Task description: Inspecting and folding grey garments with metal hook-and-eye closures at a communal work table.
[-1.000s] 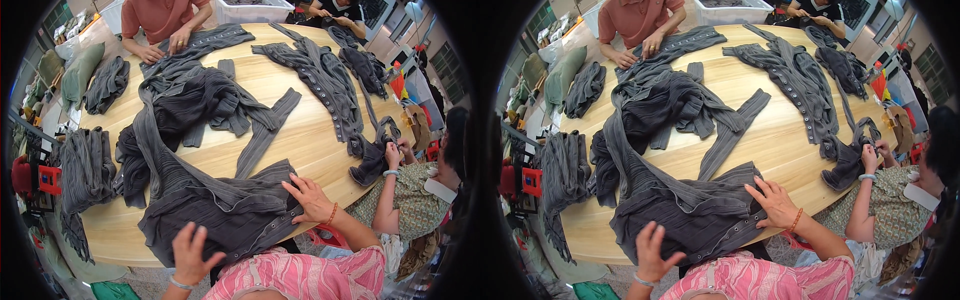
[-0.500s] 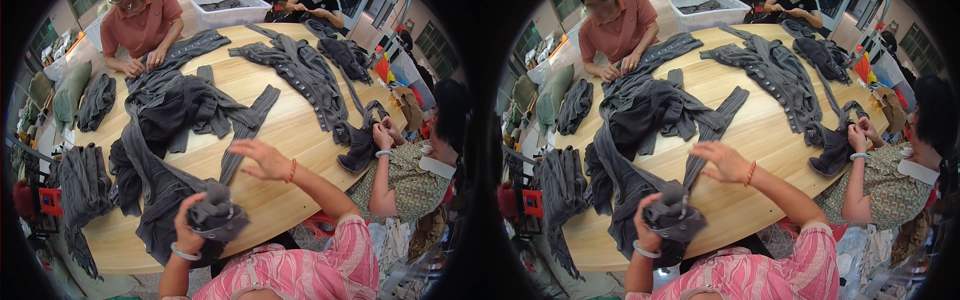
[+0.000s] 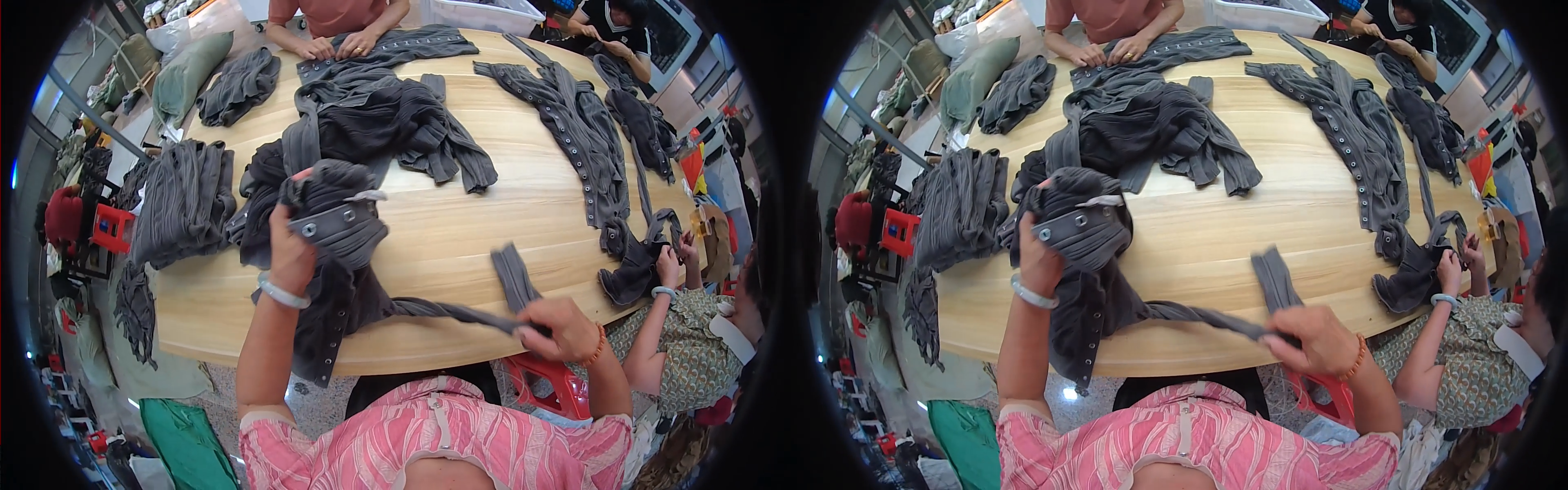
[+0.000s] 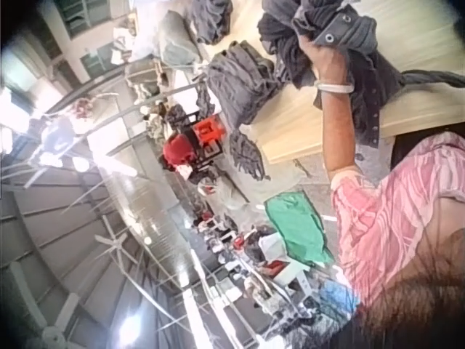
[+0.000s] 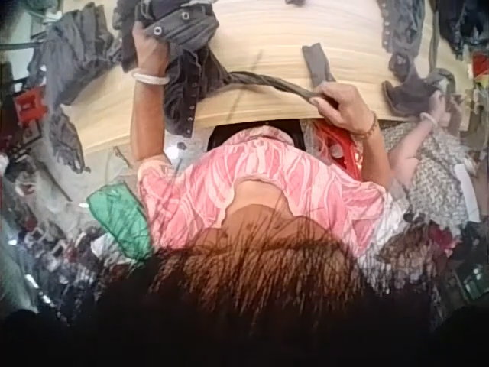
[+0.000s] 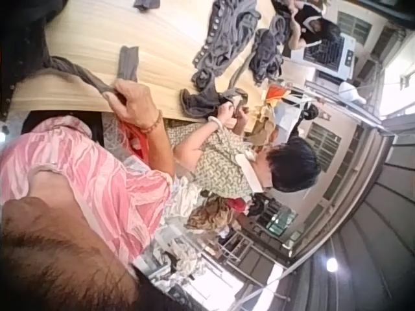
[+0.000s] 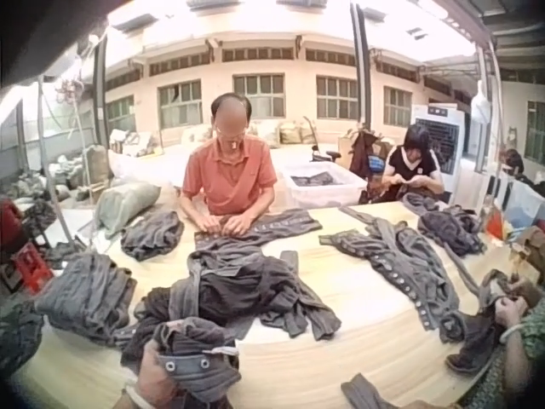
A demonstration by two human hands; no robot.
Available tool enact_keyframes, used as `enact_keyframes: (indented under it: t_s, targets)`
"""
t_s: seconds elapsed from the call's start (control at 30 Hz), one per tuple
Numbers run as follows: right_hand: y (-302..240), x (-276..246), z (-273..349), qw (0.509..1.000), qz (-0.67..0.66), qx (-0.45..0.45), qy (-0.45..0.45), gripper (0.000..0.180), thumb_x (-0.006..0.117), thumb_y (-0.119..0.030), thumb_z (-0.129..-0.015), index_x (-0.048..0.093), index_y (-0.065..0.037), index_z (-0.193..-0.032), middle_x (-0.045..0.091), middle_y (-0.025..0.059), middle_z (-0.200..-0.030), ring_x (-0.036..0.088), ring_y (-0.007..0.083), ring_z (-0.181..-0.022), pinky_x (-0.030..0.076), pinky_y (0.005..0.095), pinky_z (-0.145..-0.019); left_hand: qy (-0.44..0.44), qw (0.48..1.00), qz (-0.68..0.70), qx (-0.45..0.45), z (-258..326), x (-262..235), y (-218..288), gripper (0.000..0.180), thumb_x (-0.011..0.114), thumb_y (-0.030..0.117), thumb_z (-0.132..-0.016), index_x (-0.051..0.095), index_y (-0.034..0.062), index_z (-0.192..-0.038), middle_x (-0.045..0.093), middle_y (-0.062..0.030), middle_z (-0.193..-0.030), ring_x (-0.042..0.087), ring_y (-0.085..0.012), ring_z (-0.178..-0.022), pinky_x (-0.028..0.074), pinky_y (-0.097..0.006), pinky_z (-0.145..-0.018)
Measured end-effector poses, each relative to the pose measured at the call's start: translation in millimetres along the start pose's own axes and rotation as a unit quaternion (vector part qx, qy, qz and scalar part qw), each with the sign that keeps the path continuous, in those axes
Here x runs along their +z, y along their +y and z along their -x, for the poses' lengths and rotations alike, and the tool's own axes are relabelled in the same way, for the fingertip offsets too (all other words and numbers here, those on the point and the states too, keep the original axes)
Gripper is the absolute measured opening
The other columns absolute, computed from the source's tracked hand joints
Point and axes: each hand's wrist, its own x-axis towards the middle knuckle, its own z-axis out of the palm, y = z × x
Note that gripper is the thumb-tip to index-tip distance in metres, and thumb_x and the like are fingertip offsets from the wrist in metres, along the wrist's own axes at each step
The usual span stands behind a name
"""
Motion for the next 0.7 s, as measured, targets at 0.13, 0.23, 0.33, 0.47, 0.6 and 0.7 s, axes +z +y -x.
enact_keyframes:
  t_s: [0.13, 0.23, 0.33, 0.47, 0.6, 0.7]
  targets:
    - [-54, 16, 28, 0.886, -0.364, -0.138, -0.251, 0.019, 0.071, -0.015, -0.09, 0.064, 0.001, -0.083, 0.06, 0.0139, -0.075, 0.06, 0.0286, -0.065, 0.046, 0.0357, -0.057, -0.166, 0.977, -0.136, 0.005, 1, 51, -11, 0.065, 0.056, -0.014, -0.082, 0.041, 0.0046, -0.143, 0.062, -0.0082, -0.119, 0.061, -0.0146, -0.105, 0.048, -0.029, -0.096]
    - [-84, 56, 11, 0.808, -0.451, -0.246, -0.289, 0.03, 0.068, -0.015, -0.093, 0.051, 0.003, -0.075, 0.05, 0.0145, -0.072, 0.053, 0.0317, -0.067, 0.042, 0.0389, -0.061, -0.238, 0.942, -0.224, -0.084, 42, 68, -20, 0.092, 0.065, -0.006, -0.083, 0.012, 0.0106, -0.157, 0.027, -0.0161, -0.152, 0.057, -0.0203, -0.111, 0.047, -0.031, -0.097]
    - [-84, 91, 4, 0.879, -0.36, -0.241, -0.198, 0.037, 0.064, -0.021, -0.095, 0.044, 0.002, -0.073, 0.041, 0.0143, -0.07, 0.049, 0.0314, -0.067, 0.04, 0.039, -0.062, -0.291, 0.841, -0.451, 0.066, 101, 60, -29, 0.082, 0.076, 0.021, -0.08, 0.033, 0.0087, -0.149, 0.035, -0.0257, -0.146, 0.042, -0.0451, -0.129, 0.042, -0.046, -0.104]
    - [-72, 141, 0, 0.896, -0.351, -0.213, -0.17, 0.035, 0.058, -0.026, -0.098, 0.047, 0.002, -0.079, 0.046, 0.0146, -0.074, 0.051, 0.0332, -0.069, 0.043, 0.0402, -0.064, -0.286, 0.74, -0.602, 0.086, 176, 17, -5, 0.066, 0.081, 0.023, -0.073, 0.054, 0.0098, -0.132, 0.046, -0.0211, -0.139, 0.048, -0.0386, -0.123, 0.039, -0.047, -0.101]
    - [-51, 188, 1, 0.971, 0.062, -0.209, -0.098, 0.029, 0.063, -0.039, -0.09, 0.065, -0.012, -0.098, 0.057, 0.0076, -0.095, 0.055, 0.0266, -0.095, 0.043, 0.0391, -0.079, -0.196, 0.696, -0.689, 0.046, 236, -35, 4, 0.068, 0.079, 0.02, -0.071, 0.054, 0.0083, -0.132, 0.047, -0.0219, -0.136, 0.044, -0.0422, -0.124, 0.034, -0.051, -0.104]
    - [-12, 156, -27, 0.964, 0.111, -0.156, 0.186, 0.043, 0.075, -0.032, -0.077, 0.063, -0.013, -0.114, 0.059, 0.0088, -0.119, 0.053, 0.0265, -0.112, 0.044, 0.0428, -0.091, -0.155, 0.663, -0.73, 0.046, 259, -59, 4, 0.062, 0.069, 0.013, -0.074, 0.054, 0.0058, -0.133, 0.046, -0.0229, -0.136, 0.043, -0.0429, -0.125, 0.032, -0.052, -0.106]
